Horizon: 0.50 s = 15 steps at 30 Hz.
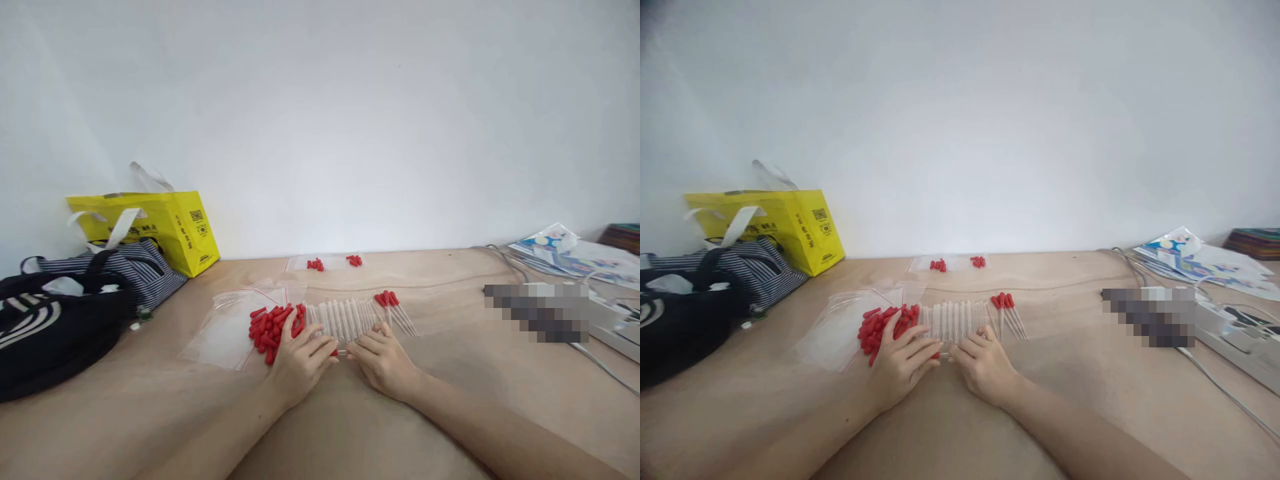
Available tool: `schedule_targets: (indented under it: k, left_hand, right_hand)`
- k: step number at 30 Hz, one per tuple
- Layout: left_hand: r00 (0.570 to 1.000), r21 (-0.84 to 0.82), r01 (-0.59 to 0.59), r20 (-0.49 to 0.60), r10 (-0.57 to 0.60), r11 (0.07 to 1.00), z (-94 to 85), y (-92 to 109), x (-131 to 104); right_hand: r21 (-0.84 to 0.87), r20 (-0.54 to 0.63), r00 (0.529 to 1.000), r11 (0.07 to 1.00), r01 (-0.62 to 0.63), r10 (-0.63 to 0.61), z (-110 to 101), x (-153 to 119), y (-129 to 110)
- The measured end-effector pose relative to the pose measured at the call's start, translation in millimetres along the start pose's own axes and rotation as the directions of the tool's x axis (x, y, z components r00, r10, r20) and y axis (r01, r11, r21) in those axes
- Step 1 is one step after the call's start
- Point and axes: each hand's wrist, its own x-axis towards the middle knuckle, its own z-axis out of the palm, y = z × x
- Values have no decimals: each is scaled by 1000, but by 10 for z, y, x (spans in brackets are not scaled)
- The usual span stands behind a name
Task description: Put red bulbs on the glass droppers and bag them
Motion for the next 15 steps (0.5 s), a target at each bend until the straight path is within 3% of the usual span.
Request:
schedule_targets:
  k: [3,8,15]
  left_hand:
    - [996,22,-36,-78,37,999,38,-42,-23]
    - [995,12,-43,-92,44,999,80,-21,-43]
    - [997,-114,-18,-75,9,993,87,18,-20]
  right_hand:
    - [-53,-63,998,999,-6,3,9,-25,55]
    - [-61,-125,990,997,51,-59,45,-66,105]
    - [88,-109,993,995,47,-37,43,-33,58]
